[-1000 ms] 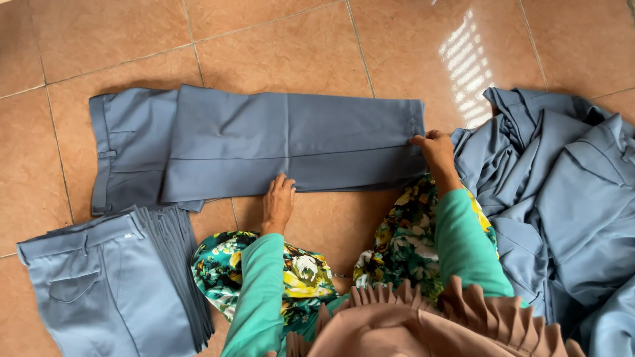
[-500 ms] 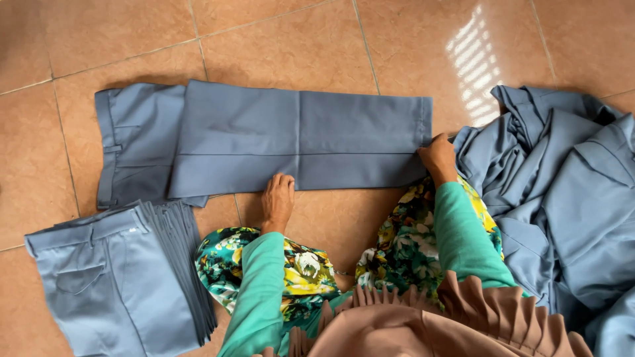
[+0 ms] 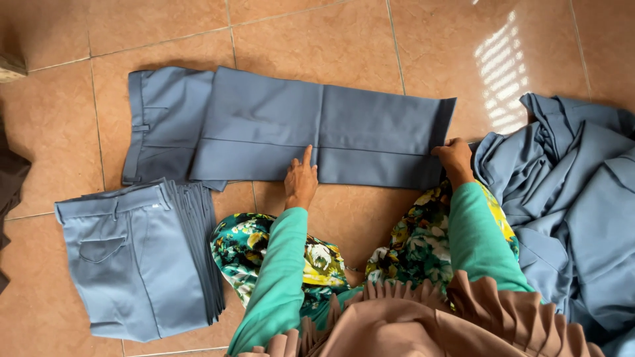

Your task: The person sits on the floor and folds a pair of grey trousers by hand. They smooth the fabric, fold the legs together, and then fold the garment into a compact rectangle before placing it on a stack.

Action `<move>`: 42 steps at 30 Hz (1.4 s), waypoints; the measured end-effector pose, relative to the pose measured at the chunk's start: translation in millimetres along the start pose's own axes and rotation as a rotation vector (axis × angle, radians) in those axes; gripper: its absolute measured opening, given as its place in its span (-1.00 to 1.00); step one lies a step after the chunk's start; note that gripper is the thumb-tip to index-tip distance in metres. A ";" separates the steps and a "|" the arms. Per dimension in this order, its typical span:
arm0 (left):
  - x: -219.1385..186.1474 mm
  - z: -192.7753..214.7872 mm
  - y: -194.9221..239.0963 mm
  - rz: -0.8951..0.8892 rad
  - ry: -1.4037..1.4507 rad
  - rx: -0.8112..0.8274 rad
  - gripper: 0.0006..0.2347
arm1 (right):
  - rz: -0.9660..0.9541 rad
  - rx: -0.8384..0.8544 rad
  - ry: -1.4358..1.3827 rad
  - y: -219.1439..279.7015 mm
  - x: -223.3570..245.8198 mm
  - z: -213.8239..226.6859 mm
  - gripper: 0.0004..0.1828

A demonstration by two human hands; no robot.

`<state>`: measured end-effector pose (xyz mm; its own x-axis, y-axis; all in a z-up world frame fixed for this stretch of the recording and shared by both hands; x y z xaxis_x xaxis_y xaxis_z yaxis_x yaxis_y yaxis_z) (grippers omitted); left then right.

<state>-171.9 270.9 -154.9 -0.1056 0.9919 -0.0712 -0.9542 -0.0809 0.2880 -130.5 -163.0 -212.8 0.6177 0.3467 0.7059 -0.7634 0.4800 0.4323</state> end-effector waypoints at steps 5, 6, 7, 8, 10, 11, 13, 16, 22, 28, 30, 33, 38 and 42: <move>-15.3 -15.4 -12.3 0.039 0.017 0.122 -0.47 | -0.198 0.222 -0.916 41.0 51.3 28.2 -0.36; -20.6 -19.2 -13.7 0.030 0.045 0.160 -0.43 | -0.258 0.325 -1.035 41.8 56.7 38.7 -0.32; -32.9 -12.7 -10.1 0.031 0.042 0.159 -0.43 | -0.258 0.328 -1.037 65.9 84.4 59.1 -0.32; -45.7 -6.6 -6.7 0.022 0.083 0.168 -0.41 | -0.234 0.357 -1.142 89.6 112.9 79.6 -0.42; -73.1 -5.6 1.6 0.012 0.123 0.179 -0.38 | -0.212 0.384 -1.247 129.1 156.7 112.4 -0.52; -89.5 -9.2 4.8 -0.058 0.196 0.187 -0.37 | -0.093 0.383 -1.296 143.7 175.6 126.1 -0.45; -123.2 -22.8 11.9 -0.130 0.271 0.193 -0.35 | 0.030 0.382 -1.343 165.6 202.8 145.7 -0.37; -172.2 -30.5 26.6 -0.278 0.343 0.271 -0.34 | 0.057 0.169 -1.317 179.7 221.8 160.4 -0.52; -190.2 -7.8 41.7 -0.423 0.538 0.542 -0.42 | 0.039 0.238 -1.323 177.4 240.2 124.4 -0.53; -70.5 -98.3 -24.9 0.208 1.503 0.592 -0.50 | 0.075 0.526 -1.101 179.2 255.7 -10.6 -0.14; -10.4 -67.0 -12.8 0.397 2.045 0.372 -0.39 | 0.085 0.739 -1.035 210.1 270.4 -53.1 -0.06; 16.0 20.9 21.7 0.647 1.988 0.150 -0.29 | 0.033 0.707 -0.854 215.0 252.5 -72.0 -0.10; 55.8 -74.1 -11.8 0.621 1.364 -0.002 -0.50 | 0.156 0.379 -0.518 142.1 141.6 -67.3 -0.32; 58.9 -78.6 -22.6 0.557 0.803 -0.153 -0.55 | 0.260 0.055 -0.102 110.4 77.4 -32.3 -0.29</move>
<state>-178.5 323.5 -240.6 -0.6550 0.4518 -0.6056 -0.7305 -0.5835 0.3547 -160.8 -57.2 -128.5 0.3798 0.3684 0.8485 -0.9045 0.3401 0.2573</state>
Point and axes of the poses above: each hand's wrist, its own y-axis away from the middle knuckle, its own z-axis out of the back of the hand, x = y × z, the point moved 2 cm from there along -y, towards the middle knuckle, and after that the axes turned 13 degrees about -y, right-handed, at the moved point
